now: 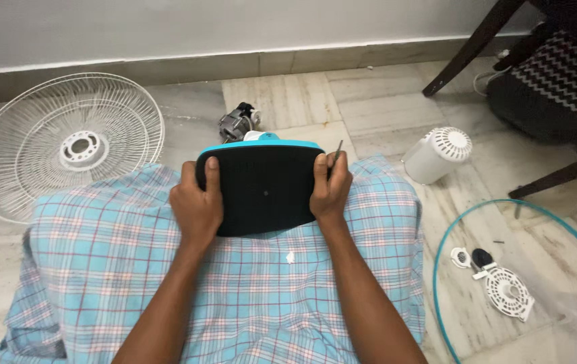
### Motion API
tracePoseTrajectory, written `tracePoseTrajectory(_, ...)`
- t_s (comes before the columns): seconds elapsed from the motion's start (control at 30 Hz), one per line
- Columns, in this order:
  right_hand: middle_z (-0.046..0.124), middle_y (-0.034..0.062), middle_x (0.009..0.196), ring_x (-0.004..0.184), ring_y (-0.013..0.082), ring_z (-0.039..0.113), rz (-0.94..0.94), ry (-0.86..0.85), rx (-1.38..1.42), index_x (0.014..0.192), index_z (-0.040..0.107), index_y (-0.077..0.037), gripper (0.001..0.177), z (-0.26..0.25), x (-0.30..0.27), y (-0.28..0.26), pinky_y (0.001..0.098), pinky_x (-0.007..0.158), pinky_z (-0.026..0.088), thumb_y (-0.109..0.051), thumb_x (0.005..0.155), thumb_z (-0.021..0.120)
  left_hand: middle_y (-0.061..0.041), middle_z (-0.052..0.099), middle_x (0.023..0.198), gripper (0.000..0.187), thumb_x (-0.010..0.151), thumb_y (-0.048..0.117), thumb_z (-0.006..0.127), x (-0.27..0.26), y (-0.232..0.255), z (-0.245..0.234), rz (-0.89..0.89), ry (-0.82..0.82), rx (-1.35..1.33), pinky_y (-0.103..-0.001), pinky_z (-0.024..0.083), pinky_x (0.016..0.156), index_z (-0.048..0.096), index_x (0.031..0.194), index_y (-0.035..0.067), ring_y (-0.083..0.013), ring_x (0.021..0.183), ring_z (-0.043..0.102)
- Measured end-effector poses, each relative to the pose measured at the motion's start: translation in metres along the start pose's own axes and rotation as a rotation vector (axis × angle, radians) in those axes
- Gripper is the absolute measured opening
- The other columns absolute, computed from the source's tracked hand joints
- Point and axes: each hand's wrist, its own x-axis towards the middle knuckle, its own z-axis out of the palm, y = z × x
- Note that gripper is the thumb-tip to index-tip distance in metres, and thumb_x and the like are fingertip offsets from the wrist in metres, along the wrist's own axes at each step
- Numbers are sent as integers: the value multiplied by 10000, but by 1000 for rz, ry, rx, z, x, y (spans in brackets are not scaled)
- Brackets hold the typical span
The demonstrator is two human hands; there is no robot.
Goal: The person assembles a small fan by attaching a black plastic cover to the motor housing using a screwdriver. They insert and tighten multiple screws at the corners of the cover, then flip the unit to secure additional screws on the opposite side.
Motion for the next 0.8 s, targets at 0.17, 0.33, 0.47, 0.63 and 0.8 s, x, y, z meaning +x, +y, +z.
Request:
tracePoseTrajectory(0.17,416,-16,725,666,76,375,-2,-25,238,859,402,-111,322,-5,3,2,267,596,358,-301,1052,576,-205,701,896,461,1063,423,598,14,31,-20,334,140,58,-471,541,685,647,1090,-35,-368,780,698)
tracePoseTrajectory(0.33,447,-20,707,652,78,400,-9,-38,212,876,424,-109,314,-1,6,-3,264,597,366,-333,1059,548,-130,693,915,369,974,401,640,31,86,-2,800,208,262,-495,540,835,671,973,33,-317,858,698)
tracePoseTrajectory(0.47,438,-3,718,675,92,411,-68,-54,195,905,438,-81,351,-4,5,-3,275,607,369,-375,1077,522,-121,652,567,484,997,392,663,38,108,41,808,-132,367,-408,485,452,652,627,81,-285,442,614)
tracePoseTrajectory(0.63,438,4,681,637,97,411,-61,-60,158,902,455,-60,378,-3,6,2,284,572,353,-391,1080,491,-77,542,447,485,1013,280,648,42,98,63,924,88,299,-375,428,387,557,562,127,-239,359,537)
tracePoseTrajectory(0.8,419,-2,655,604,94,381,-52,-102,179,899,448,-61,360,-1,6,2,283,545,330,-364,1094,465,-69,542,394,498,1017,256,632,41,98,57,852,-29,366,-375,420,339,568,543,119,-212,291,520)
